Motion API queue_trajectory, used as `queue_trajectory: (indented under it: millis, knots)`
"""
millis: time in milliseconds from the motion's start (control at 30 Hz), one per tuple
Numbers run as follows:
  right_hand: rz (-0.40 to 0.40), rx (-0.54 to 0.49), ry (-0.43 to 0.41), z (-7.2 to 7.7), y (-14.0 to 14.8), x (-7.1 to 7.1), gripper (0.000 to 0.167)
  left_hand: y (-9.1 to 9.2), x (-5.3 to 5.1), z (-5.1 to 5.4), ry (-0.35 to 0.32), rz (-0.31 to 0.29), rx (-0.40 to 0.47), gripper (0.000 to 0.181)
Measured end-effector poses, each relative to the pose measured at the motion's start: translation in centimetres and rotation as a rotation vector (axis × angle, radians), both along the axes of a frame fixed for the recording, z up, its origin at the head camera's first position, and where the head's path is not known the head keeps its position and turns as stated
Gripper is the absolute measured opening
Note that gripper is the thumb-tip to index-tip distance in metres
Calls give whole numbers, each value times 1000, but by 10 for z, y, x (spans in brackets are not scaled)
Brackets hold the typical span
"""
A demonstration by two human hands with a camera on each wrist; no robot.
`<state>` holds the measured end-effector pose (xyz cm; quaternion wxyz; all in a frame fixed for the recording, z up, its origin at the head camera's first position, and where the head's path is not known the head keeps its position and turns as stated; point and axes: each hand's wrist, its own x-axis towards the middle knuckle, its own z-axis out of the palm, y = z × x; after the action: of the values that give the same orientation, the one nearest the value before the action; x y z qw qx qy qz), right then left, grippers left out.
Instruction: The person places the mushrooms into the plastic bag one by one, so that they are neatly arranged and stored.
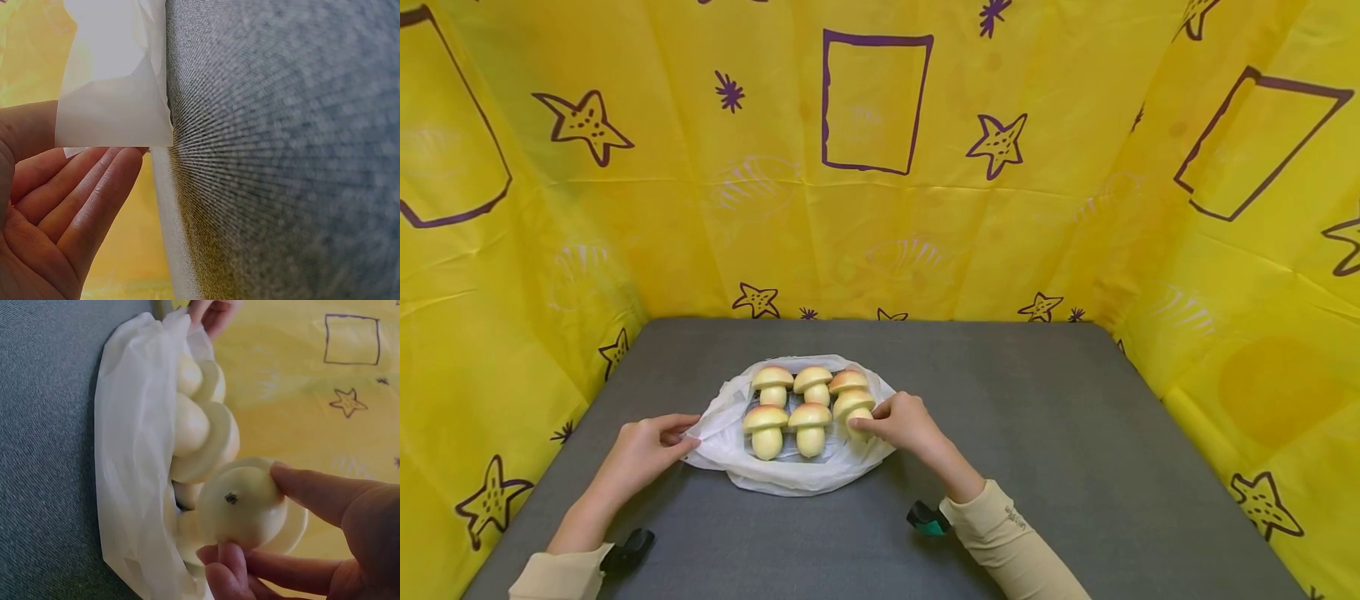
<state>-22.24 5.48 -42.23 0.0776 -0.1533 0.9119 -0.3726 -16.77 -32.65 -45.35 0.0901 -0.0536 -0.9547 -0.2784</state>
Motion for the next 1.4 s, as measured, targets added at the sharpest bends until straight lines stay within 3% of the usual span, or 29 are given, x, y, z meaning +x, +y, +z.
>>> queue_trajectory:
  millis: [233, 433, 833, 1400]
  knots:
    - [-5, 39, -3, -4, -4, 2, 56, 0, 0, 0, -11, 2, 4, 33]
    - [-1, 61, -22, -6, -6, 4, 51, 0, 0, 1, -15, 2, 6, 33]
    - [22, 65, -8, -8, -6, 7, 51, 0, 0, 1, -13, 0, 2, 33]
    - [17, 31, -56, -16, -9, 9, 45, 0, 0, 0, -17, -1, 4, 33]
